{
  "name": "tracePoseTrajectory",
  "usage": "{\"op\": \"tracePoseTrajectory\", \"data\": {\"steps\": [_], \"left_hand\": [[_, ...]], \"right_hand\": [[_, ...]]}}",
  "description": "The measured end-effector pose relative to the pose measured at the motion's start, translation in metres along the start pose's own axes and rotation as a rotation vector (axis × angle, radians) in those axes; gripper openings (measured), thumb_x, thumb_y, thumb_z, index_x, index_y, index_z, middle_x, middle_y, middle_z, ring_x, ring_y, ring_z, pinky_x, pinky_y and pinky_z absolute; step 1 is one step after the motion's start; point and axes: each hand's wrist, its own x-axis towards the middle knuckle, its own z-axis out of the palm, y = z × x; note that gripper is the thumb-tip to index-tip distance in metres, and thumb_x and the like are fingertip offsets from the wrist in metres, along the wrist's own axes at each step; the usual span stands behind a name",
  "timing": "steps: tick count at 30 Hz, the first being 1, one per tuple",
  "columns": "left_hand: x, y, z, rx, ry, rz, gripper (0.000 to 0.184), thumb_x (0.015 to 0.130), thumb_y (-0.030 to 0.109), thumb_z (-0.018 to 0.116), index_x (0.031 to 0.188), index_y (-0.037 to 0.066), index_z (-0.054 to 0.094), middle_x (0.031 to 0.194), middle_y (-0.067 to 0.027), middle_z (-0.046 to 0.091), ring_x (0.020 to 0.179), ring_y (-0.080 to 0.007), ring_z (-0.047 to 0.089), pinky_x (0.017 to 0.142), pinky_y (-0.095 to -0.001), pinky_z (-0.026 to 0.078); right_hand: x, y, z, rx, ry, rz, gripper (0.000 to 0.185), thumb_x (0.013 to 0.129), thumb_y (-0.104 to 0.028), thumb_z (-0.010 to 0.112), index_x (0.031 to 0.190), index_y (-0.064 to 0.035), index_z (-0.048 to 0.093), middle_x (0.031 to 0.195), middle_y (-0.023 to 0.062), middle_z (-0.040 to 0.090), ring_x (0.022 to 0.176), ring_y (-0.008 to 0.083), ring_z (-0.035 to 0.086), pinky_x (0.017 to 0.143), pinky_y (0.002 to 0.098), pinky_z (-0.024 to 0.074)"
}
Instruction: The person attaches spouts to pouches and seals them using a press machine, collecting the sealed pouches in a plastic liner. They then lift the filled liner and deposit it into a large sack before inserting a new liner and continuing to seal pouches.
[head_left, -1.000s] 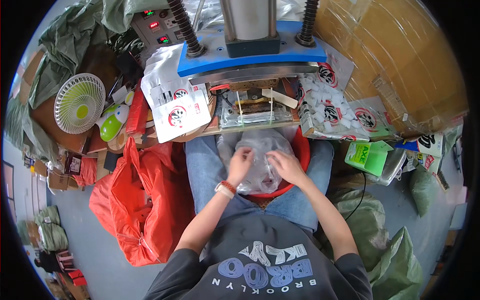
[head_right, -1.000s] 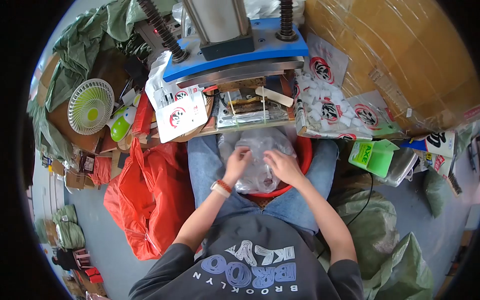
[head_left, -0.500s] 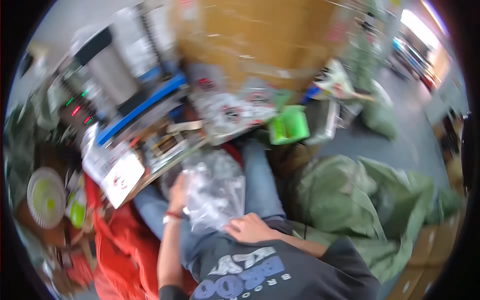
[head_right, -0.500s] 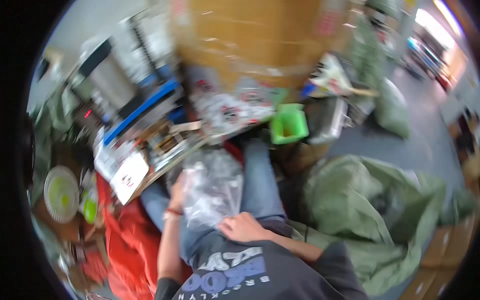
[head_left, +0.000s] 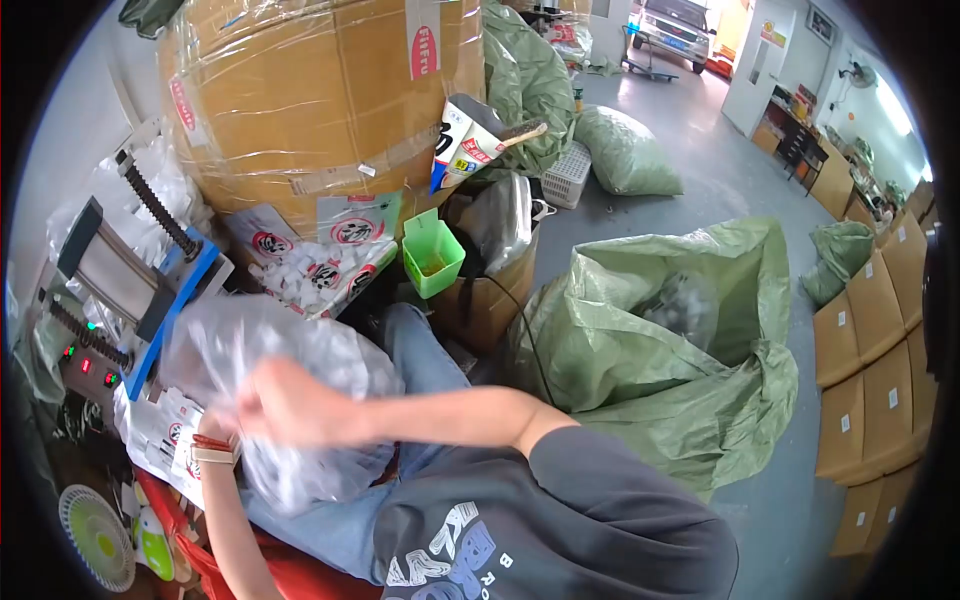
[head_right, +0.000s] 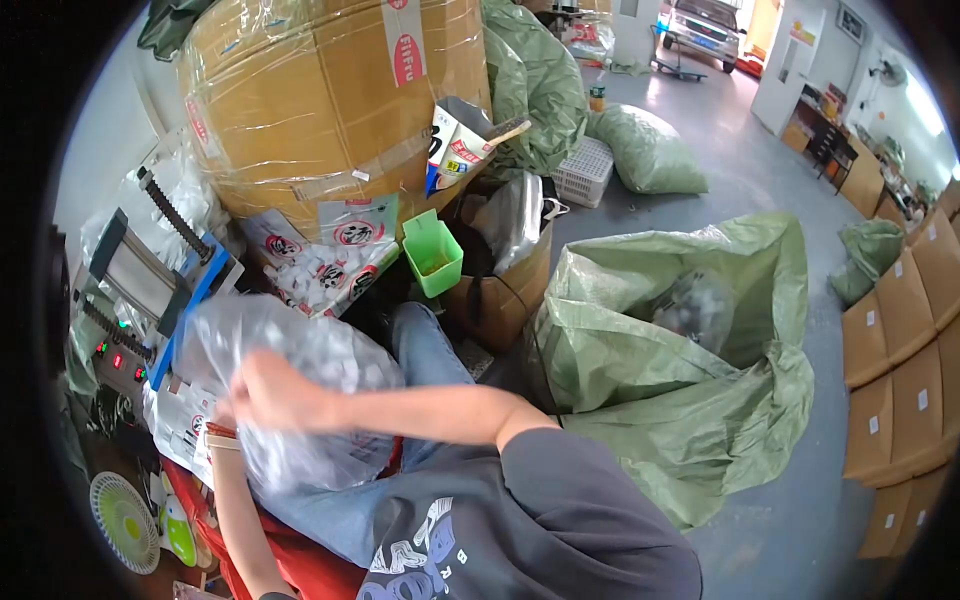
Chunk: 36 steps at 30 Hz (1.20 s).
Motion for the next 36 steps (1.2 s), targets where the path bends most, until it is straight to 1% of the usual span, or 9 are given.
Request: {"op": "tracePoseTrajectory", "data": {"steps": [4,8,11,20,23,24,30,34,36], "left_hand": [[-0.006,0.022,-0.034,-0.268,0.052,-0.055,0.046,0.09,0.037,0.053,0.123,0.005,0.052,0.102,-0.0162,0.056,0.093,-0.0331,0.055,0.078,-0.0432,0.043],[-0.006,0.074,-0.035,-0.618,-0.03,-0.03,0.046,0.091,0.034,0.052,0.127,0.005,0.05,0.111,-0.0141,0.053,0.1,-0.0298,0.053,0.083,-0.0406,0.042],[0.01,0.136,-0.006,-0.844,-0.2,0.033,0.047,0.092,0.032,0.052,0.13,0.005,0.048,0.117,-0.0125,0.052,0.105,-0.0274,0.052,0.087,-0.0386,0.042],[0.055,0.411,0.16,-1.214,-0.97,0.085,0.051,0.093,0.026,0.051,0.138,0.004,0.041,0.137,-0.0076,0.046,0.121,-0.0202,0.047,0.099,-0.0325,0.04],[0.035,0.492,0.206,-1.157,-1.147,0.097,0.052,0.088,0.053,0.06,0.111,0.007,0.066,0.102,-0.0054,0.066,0.093,-0.0167,0.06,0.087,-0.0349,0.046],[0.023,0.498,0.223,-1.201,-1.178,0.253,0.051,0.088,0.051,0.061,0.109,0.005,0.066,0.101,-0.0045,0.067,0.091,-0.0174,0.061,0.088,-0.0341,0.045],[0.043,0.522,0.218,-1.6,-0.922,-0.219,0.049,0.096,0.047,0.051,0.111,0.002,0.061,0.109,-0.0101,0.067,0.101,-0.0218,0.064,0.088,-0.0375,0.05],[0.061,0.51,0.198,-1.776,-1.073,-0.079,0.042,0.096,0.042,0.051,0.111,0.004,0.061,0.109,-0.009,0.067,0.099,-0.0225,0.064,0.089,-0.0367,0.05],[0.064,0.508,0.19,-1.782,-1.071,-0.069,0.038,0.096,0.038,0.053,0.112,0.005,0.062,0.109,-0.0087,0.067,0.099,-0.0223,0.064,0.089,-0.0367,0.05]], "right_hand": [[0.067,-0.031,-0.069,0.514,0.184,0.252,0.027,0.085,-0.019,0.07,0.068,-0.0003,0.062,0.06,0.0031,0.059,0.05,0.0094,0.053,0.045,0.0307,0.0428],[0.109,-0.108,-0.116,0.601,0.348,-0.089,0.022,0.089,-0.018,0.064,0.087,0.004,0.066,0.08,0.0127,0.064,0.068,0.0206,0.062,0.06,0.0352,0.0519],[0.172,-0.142,-0.162,0.548,0.274,-0.462,0.018,0.087,-0.012,0.063,0.074,-0.0009,0.059,0.07,0.0076,0.057,0.06,0.019,0.056,0.054,0.0357,0.0492],[-0.113,-0.156,-0.256,-0.163,0.72,-0.02,0.019,0.089,-0.019,0.062,0.08,-0.002,0.062,0.071,0.0042,0.058,0.064,0.0157,0.057,0.059,0.0323,0.0491],[-0.213,-0.149,-0.284,-0.304,0.968,0.17,0.02,0.089,-0.021,0.062,0.082,-0.0024,0.063,0.072,0.0031,0.059,0.065,0.0146,0.057,0.061,0.0312,0.0491],[-0.237,-0.151,-0.295,-0.337,1.049,0.208,0.021,0.089,-0.022,0.062,0.083,-0.0025,0.064,0.072,0.0027,0.059,0.066,0.0142,0.057,0.062,0.0309,0.0491],[-0.33,-0.128,-0.363,-0.477,1.4,0.412,0.024,0.09,-0.026,0.061,0.086,-0.0033,0.066,0.073,0.0004,0.06,0.068,0.012,0.058,0.065,0.0286,0.049],[-0.325,-0.041,-0.345,-0.436,1.025,0.927,0.027,0.091,-0.029,0.06,0.089,-0.0038,0.068,0.073,-0.0011,0.061,0.07,0.0105,0.058,0.068,0.0271,0.049],[-0.317,-0.006,-0.318,-0.439,0.521,0.652,0.022,0.087,-0.022,0.067,0.094,-0.0013,0.068,0.07,-0.0031,0.062,0.065,0.0094,0.059,0.063,0.025,0.0483]]}}
